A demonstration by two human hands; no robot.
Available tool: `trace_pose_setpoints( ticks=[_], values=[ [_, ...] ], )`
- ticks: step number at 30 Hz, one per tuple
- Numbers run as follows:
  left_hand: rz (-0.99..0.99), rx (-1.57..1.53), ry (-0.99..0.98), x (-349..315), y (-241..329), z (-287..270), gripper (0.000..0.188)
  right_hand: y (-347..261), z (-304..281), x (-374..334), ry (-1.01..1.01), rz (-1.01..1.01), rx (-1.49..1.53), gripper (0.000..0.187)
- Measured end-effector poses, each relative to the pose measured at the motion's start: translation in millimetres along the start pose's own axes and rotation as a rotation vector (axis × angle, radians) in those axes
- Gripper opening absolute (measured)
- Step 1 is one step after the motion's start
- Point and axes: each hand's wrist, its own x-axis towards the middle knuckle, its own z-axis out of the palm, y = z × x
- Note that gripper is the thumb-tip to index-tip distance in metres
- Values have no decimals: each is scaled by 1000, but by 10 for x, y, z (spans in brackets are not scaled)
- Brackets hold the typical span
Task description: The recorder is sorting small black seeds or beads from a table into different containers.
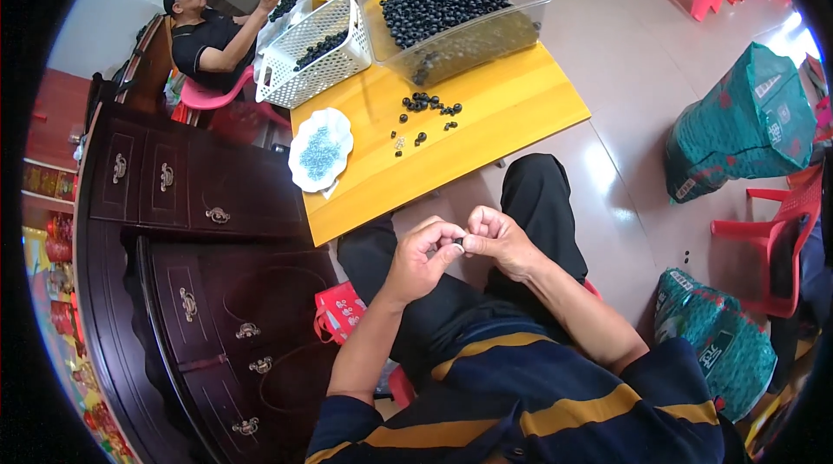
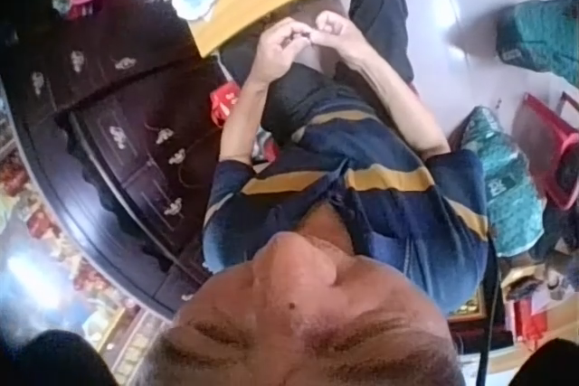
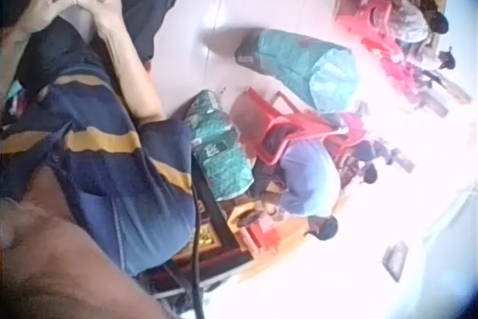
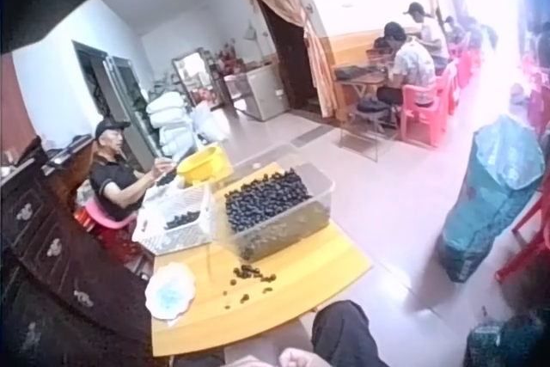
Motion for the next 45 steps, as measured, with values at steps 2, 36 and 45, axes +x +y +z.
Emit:
trace_pose_setpoints(
  ticks=[2,36,45],
  values=[
    [-25,-48,5,-11,-33,13,14,0,3,11,13,0,5,21],
    [-132,74,352,1496,-641,-1813,11,-59,-27,32,159,223,17,14],
    [154,886,352,1137,-747,-835,8,-31,-63,24,155,219,33,14]
  ],
)
